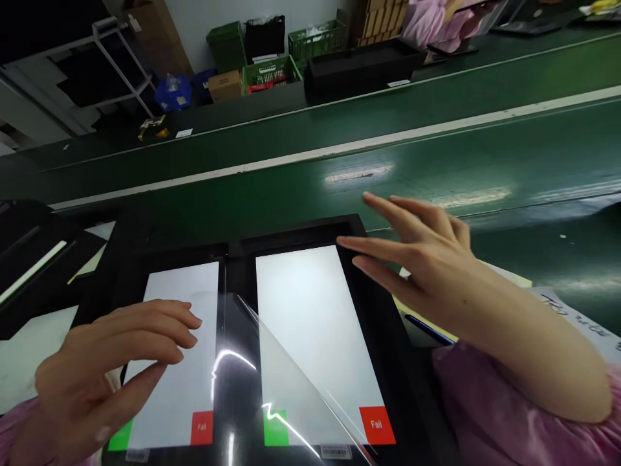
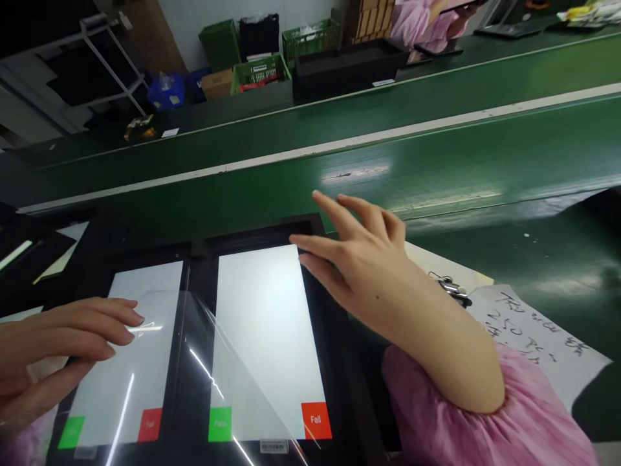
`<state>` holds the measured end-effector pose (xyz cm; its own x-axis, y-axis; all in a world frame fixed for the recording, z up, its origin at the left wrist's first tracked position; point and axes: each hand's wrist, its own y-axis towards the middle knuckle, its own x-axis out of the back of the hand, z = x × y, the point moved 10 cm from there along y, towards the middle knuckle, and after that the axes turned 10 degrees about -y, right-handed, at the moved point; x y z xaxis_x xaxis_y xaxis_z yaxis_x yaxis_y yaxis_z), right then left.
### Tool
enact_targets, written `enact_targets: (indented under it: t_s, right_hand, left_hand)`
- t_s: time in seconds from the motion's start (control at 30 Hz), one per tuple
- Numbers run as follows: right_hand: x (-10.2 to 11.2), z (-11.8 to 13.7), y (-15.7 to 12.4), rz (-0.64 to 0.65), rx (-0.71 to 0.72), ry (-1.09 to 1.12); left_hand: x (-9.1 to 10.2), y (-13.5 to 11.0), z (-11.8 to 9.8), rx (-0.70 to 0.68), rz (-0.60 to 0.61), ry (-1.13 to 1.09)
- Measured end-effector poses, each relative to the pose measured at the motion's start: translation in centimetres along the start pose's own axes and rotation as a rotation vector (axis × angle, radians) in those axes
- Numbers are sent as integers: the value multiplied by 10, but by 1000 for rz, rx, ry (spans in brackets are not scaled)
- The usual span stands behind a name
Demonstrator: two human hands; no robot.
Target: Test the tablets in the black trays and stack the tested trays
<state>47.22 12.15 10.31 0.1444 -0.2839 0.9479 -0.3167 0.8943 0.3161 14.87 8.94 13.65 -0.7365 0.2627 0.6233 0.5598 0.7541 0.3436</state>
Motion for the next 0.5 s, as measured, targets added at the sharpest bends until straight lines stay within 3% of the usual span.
enact_targets:
  t_s: [0.13,0.27,0.33,0.4,0.5]
  right_hand:
    - [-29,21,4,193,75,59]
    - [-49,0,20,181,-74,17]
    - [-39,-17,24,117,-133,-22]
    - [-15,-29,20,42,-160,-10]
    - [29,-13,-5,-27,-29,157]
  left_hand:
    - [-3,4,-2,-19,10,3]
    - [-5,9,-8,-40,56,30]
    - [-7,9,-12,-72,99,43]
    - [-6,8,-11,-81,106,48]
    - [-1,9,-6,-90,16,68]
